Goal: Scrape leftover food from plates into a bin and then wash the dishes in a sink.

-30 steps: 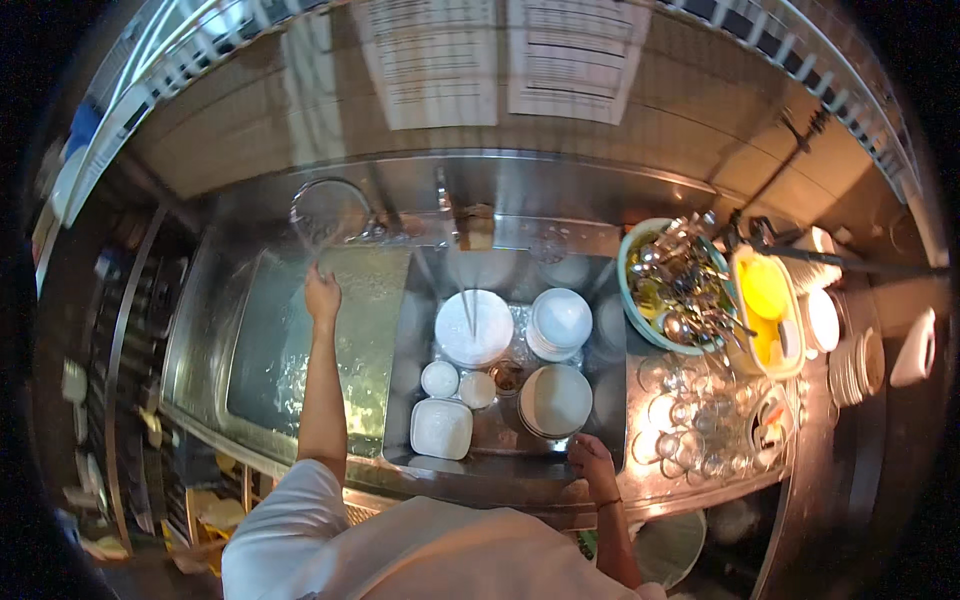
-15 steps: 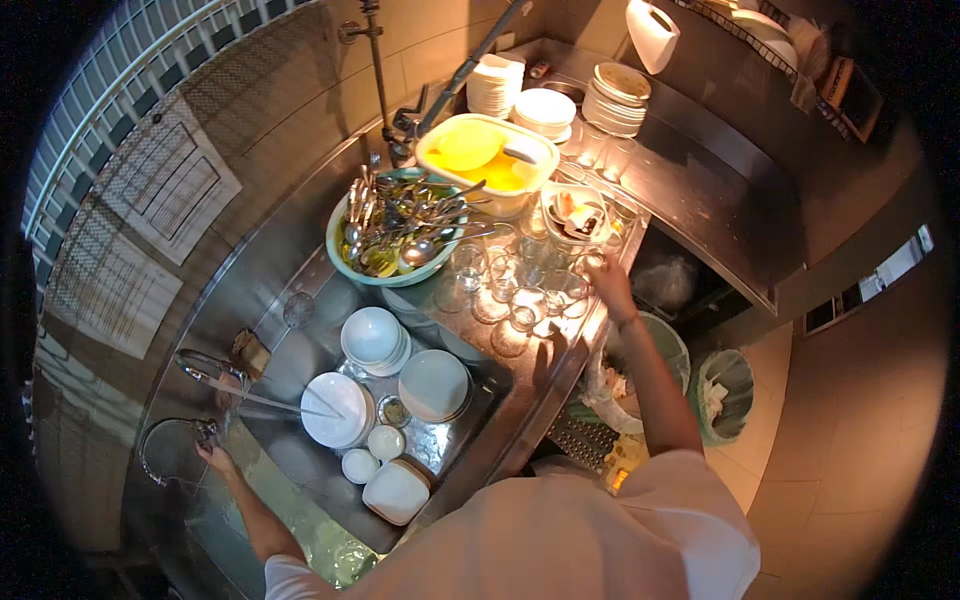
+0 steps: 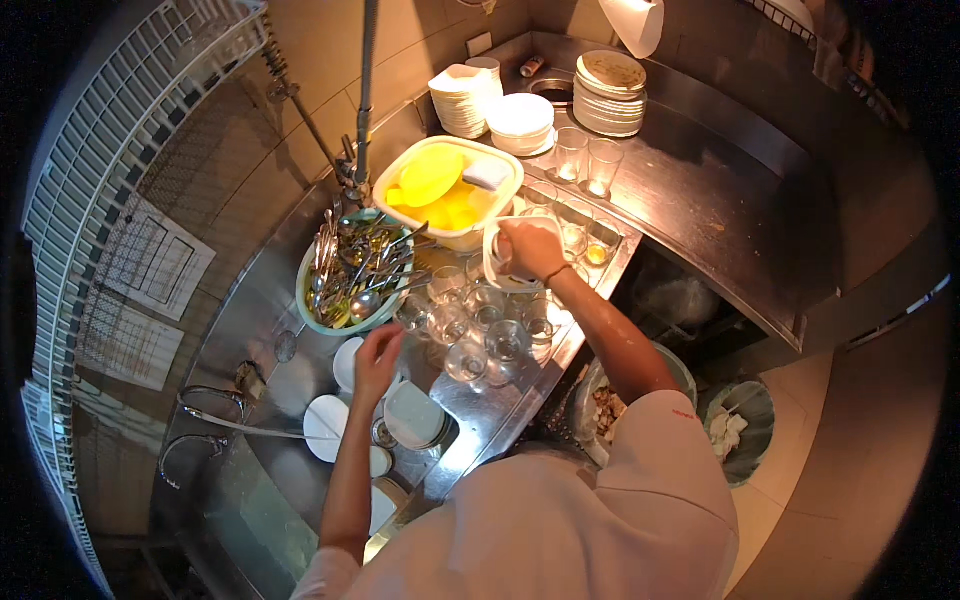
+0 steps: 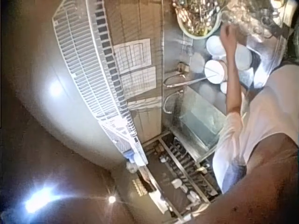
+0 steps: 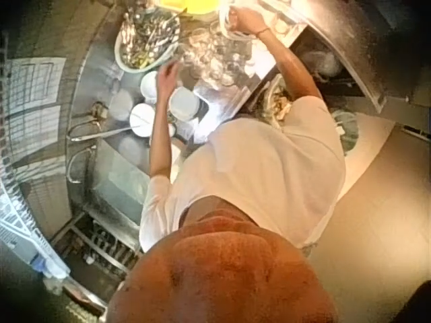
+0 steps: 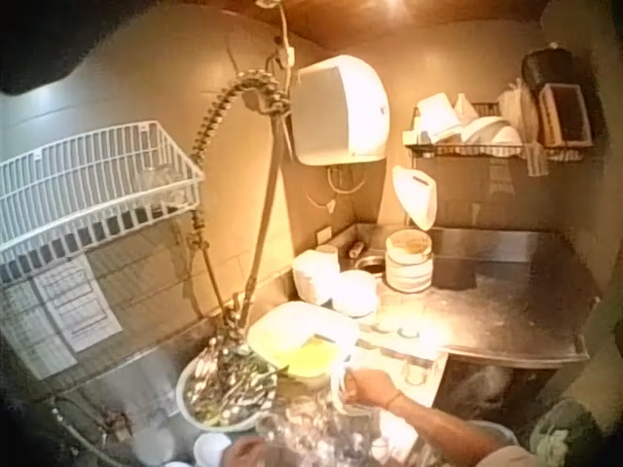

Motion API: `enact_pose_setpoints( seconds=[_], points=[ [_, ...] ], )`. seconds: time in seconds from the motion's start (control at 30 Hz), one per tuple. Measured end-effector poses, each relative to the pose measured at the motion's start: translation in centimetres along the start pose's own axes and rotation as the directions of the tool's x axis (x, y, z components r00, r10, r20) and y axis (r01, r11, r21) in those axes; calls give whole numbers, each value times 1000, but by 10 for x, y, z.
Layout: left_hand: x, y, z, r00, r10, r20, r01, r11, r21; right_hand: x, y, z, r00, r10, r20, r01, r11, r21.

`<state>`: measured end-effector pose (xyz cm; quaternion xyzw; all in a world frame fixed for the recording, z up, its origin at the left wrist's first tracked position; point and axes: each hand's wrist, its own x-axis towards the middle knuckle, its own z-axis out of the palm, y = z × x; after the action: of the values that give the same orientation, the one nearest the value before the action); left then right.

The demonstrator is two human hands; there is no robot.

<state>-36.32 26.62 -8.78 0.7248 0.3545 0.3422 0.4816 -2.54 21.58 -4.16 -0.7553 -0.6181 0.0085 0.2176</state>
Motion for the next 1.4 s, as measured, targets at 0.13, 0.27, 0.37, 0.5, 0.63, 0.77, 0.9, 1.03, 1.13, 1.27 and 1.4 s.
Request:
enact_pose_setpoints(
  seconds=[0.13,0.27,0.37,0.5,0.63,0.77,0.9,1.03,1.13,1.27,1.4],
  points=[
    [101,50,105,981,163,109,-178,973,147,-10,24,28,983,3,-184,24,989,145],
    [158,44,167,988,73,136,-109,955,278,-12,30,34,947,118,-299,-5,936,352],
    [178,40,183,987,10,161,-87,875,477,-9,36,30,944,180,-276,-44,900,434],
    [185,39,170,985,-149,93,106,928,358,-10,42,11,929,302,-212,-40,653,757],
    [186,56,153,978,-204,38,206,974,-96,-31,71,-19,953,302,-39,-18,186,982],
    [171,85,152,971,-219,91,236,935,-264,-125,89,-79,866,499,-23,-61,152,986],
    [135,111,175,956,-157,247,241,902,-359,-245,129,-71,730,651,210,-447,222,866],
    [84,127,246,793,-139,593,349,902,-255,-316,150,-24,808,579,-111,-547,806,226],
    [37,137,302,660,-112,743,413,880,-235,-273,91,-90,803,480,353,-232,-293,928],
    [-13,136,378,738,366,566,-412,910,-51,-304,103,-78,831,523,190,139,-525,839],
    [-46,145,416,518,595,614,-648,742,-172,-341,117,-78,665,729,163,241,-416,877]
  ],
)
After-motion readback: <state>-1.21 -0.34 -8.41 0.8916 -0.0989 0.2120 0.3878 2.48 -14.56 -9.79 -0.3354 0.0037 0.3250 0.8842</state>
